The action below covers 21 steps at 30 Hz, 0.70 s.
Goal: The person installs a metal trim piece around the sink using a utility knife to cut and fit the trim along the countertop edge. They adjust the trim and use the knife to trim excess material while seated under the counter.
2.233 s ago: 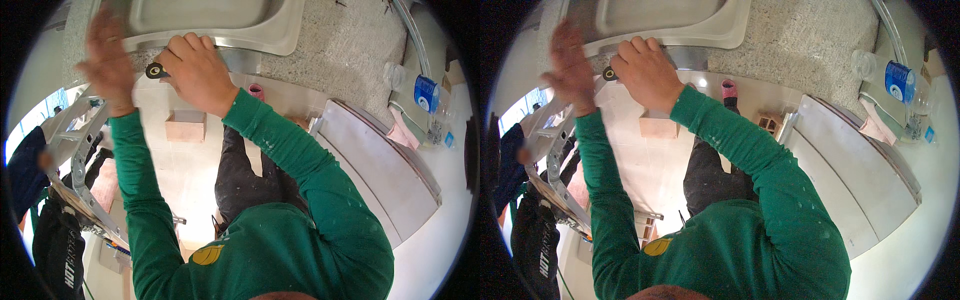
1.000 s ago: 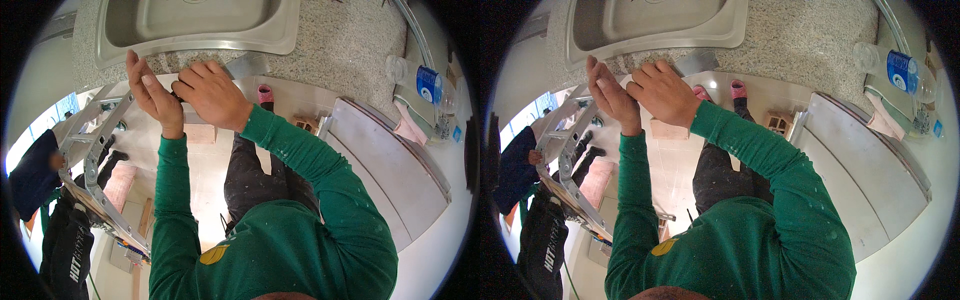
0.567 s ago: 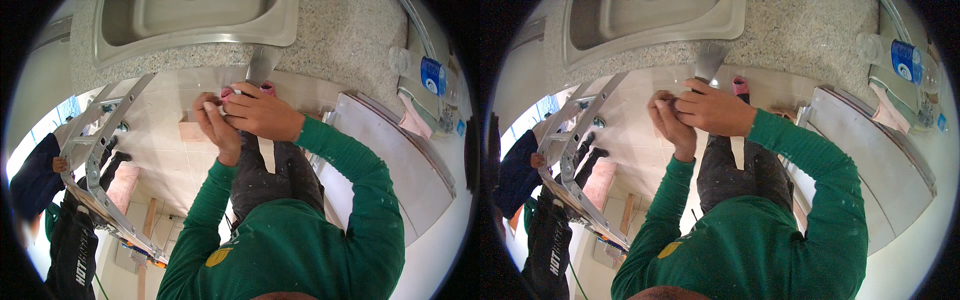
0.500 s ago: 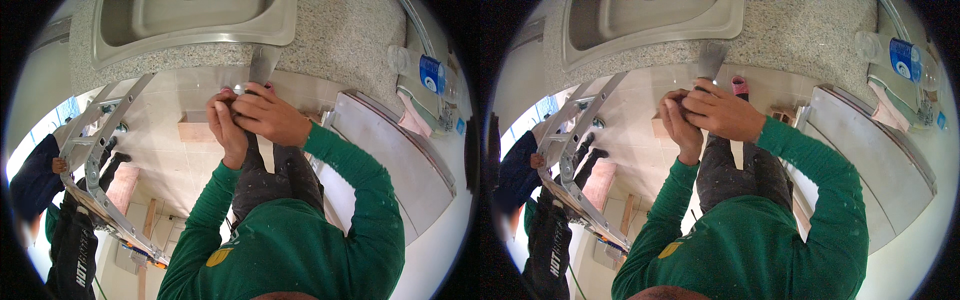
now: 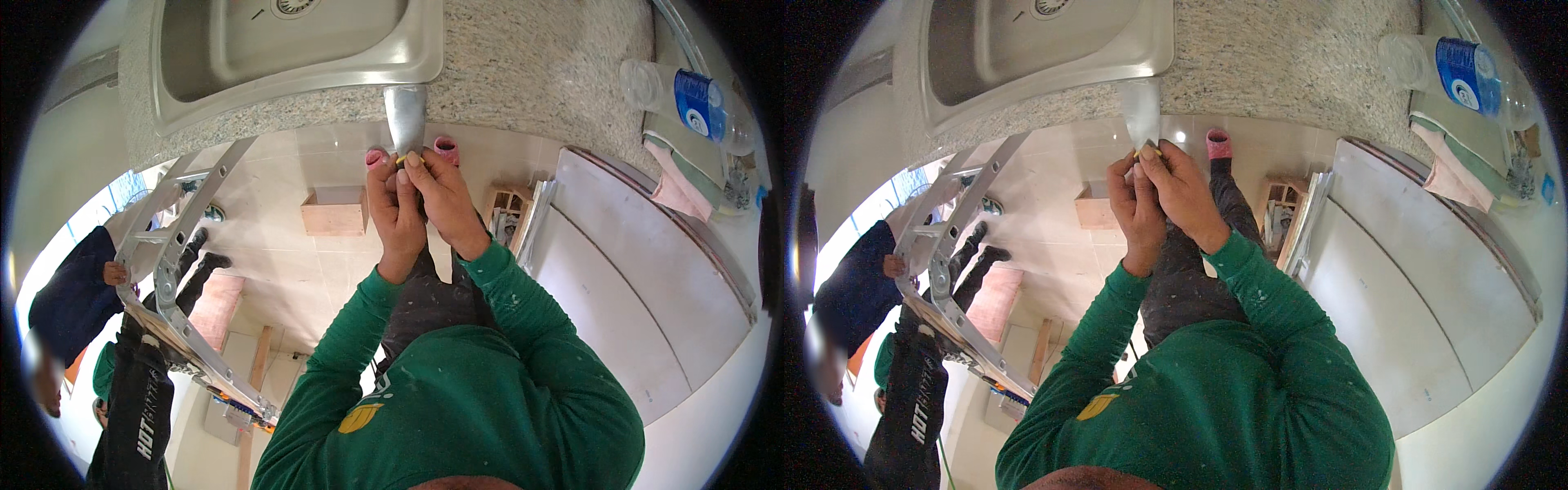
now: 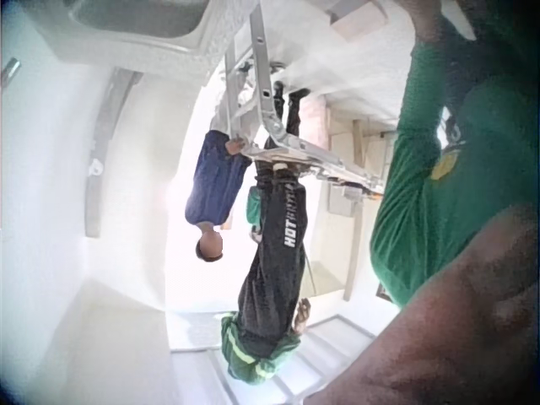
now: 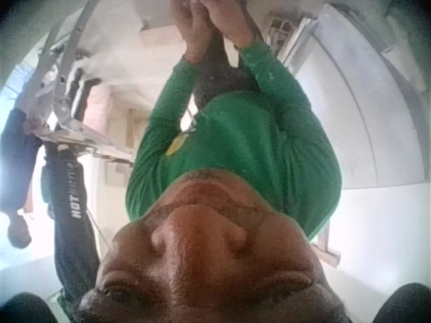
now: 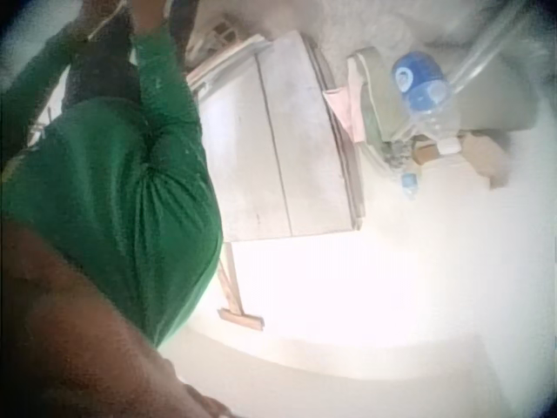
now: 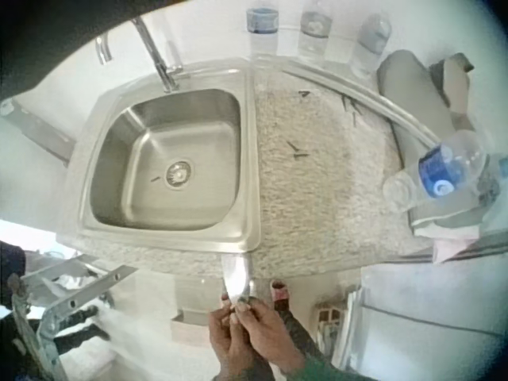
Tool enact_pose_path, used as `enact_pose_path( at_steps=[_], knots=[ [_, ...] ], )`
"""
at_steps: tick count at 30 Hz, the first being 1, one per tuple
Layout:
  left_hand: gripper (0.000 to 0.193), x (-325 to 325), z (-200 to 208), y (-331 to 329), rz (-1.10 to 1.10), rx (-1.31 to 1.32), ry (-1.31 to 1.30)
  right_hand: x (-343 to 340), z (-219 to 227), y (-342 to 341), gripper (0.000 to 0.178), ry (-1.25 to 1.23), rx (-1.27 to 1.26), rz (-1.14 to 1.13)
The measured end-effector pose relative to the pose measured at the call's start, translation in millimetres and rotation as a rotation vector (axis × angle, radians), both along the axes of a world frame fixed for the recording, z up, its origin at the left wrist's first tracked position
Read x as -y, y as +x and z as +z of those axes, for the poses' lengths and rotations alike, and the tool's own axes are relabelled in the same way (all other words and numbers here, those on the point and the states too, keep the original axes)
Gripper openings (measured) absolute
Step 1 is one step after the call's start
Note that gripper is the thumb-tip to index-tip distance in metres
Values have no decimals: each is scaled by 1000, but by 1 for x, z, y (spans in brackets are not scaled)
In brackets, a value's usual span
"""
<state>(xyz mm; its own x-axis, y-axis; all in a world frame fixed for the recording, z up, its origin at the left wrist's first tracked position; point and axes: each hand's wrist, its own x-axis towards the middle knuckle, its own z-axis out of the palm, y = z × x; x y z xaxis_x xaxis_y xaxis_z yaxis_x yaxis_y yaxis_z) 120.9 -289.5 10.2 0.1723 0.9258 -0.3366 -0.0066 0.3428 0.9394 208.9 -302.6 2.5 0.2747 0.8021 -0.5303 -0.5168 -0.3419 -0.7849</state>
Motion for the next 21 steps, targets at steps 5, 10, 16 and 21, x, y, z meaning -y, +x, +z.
enact_pose_path(
  at_steps=[5,10,16,21],
  knots=[
    [31,14,0,16,78,10,39,0,15,23,39,-80,124,114],
    [32,5,17,5,20,-31,-20,-3,15,11,40,-58,163,105],
    [32,-1,29,-36,-146,-278,-13,21,28,12,38,-90,388,228],
    [24,-99,33,-20,-171,-760,859,44,43,71,32,-94,461,319]
  ],
)
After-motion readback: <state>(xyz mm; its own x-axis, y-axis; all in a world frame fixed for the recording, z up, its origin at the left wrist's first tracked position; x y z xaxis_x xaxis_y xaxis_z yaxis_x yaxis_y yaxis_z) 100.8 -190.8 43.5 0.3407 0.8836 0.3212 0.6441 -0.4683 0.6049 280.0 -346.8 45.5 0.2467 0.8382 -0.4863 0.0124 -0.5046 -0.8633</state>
